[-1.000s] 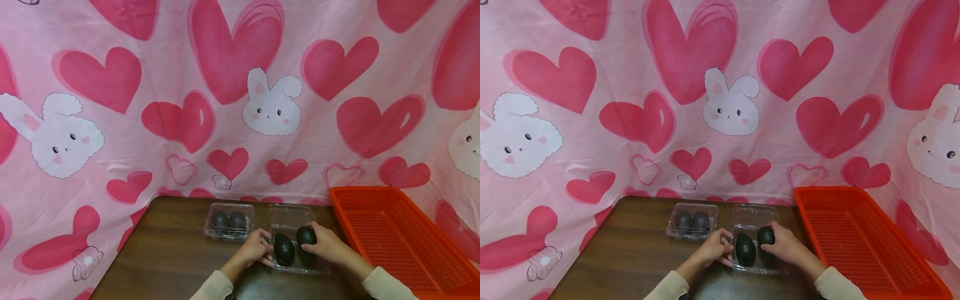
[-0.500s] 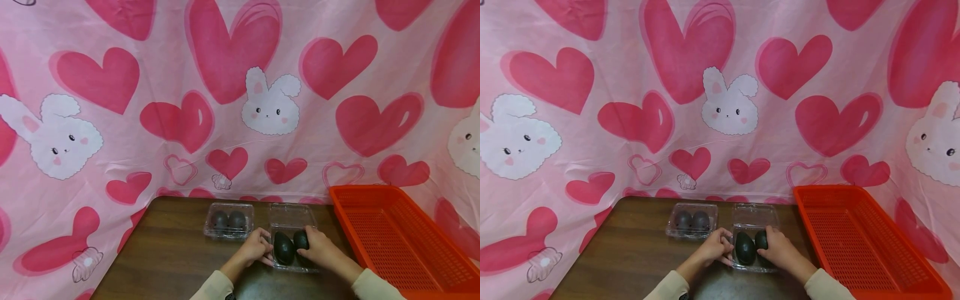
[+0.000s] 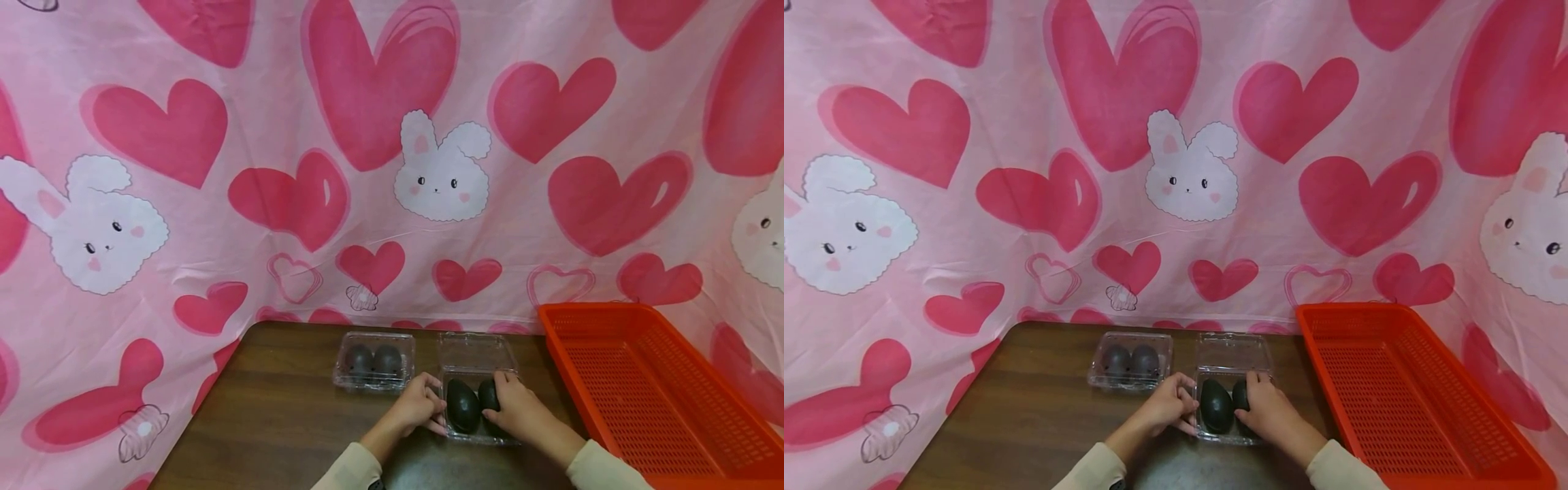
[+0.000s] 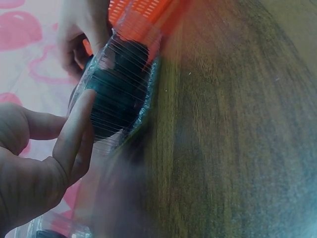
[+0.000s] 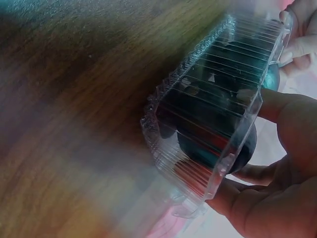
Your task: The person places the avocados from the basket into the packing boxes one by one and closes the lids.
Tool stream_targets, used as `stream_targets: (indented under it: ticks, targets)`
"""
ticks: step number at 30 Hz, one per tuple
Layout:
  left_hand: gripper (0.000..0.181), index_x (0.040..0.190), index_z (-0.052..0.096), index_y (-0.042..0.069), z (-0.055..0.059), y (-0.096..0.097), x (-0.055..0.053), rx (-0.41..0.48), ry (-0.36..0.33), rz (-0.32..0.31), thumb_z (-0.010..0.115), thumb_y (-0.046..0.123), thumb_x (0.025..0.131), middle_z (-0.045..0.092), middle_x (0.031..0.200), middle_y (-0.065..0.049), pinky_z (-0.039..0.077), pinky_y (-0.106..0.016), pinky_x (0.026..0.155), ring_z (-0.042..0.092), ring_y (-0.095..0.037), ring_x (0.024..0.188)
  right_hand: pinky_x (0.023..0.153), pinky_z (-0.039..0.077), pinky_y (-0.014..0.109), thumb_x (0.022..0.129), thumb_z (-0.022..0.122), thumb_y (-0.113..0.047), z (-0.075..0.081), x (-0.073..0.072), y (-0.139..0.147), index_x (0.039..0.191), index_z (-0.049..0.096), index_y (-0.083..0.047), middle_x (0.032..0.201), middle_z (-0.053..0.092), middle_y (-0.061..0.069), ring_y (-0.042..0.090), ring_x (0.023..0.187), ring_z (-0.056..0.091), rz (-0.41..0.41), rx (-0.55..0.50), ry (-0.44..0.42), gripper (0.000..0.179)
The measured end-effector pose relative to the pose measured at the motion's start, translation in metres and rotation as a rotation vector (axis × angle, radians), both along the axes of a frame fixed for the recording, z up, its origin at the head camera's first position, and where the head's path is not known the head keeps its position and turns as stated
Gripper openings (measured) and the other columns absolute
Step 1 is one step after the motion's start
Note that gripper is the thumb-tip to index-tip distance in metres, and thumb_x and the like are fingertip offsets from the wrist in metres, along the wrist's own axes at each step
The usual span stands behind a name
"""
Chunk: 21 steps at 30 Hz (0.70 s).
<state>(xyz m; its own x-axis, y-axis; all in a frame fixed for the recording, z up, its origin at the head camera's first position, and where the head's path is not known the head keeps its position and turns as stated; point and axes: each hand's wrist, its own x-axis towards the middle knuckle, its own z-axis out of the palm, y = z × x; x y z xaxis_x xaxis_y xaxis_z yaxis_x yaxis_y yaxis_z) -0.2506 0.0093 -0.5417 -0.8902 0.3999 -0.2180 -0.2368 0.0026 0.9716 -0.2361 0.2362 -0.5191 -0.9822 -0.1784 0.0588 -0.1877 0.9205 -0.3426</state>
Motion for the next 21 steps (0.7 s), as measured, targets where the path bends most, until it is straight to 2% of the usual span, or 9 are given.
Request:
stream_targets:
  ticks: [5,12,17,21]
  targets:
    - [0.034,0.122,0.045,-0.004,0.0,0.0,0.0,0.0,0.008,0.005,0.058,-0.016,0.093,0.061,0.078,-0.016,0.067,-0.043,0.053,0.06,-0.019,0.051,0.077,0.064,0.055,0.075,0.092,-0.028,0.006,0.002,0.001,0.114,0.055,0.004,0.106,0.062,0.027,0.037,0.086,0.067,0.017,0.044,0.039,0.063]
    - [0.034,0.122,0.044,-0.004,0.0,0.0,0.001,0.008,0.005,0.003,0.059,-0.014,0.093,0.059,0.076,-0.013,0.066,-0.041,0.052,0.06,-0.018,0.051,0.074,0.065,0.054,0.084,0.085,-0.034,0.03,-0.001,0.006,0.122,0.057,0.006,0.105,0.065,0.023,0.035,0.083,0.069,0.046,0.095,0.06,0.062]
    - [0.033,0.122,0.044,-0.004,0.0,0.0,0.001,0.014,0.005,0.002,0.058,-0.015,0.093,0.059,0.075,-0.012,0.066,-0.041,0.052,0.06,-0.018,0.051,0.082,0.065,0.056,0.086,0.082,-0.035,0.044,-0.011,0.015,0.127,0.057,0.008,0.114,0.066,0.026,0.037,0.093,0.071,0.056,0.092,0.087,0.064]
    - [0.034,0.122,0.045,-0.004,-0.001,-0.001,0.001,0.011,0.007,0.004,0.058,-0.015,0.093,0.06,0.077,-0.013,0.066,-0.041,0.052,0.06,-0.018,0.052,0.087,0.064,0.057,0.087,0.081,-0.031,0.049,-0.025,0.022,0.127,0.056,0.008,0.115,0.065,0.026,0.038,0.096,0.069,0.06,0.064,0.102,0.061]
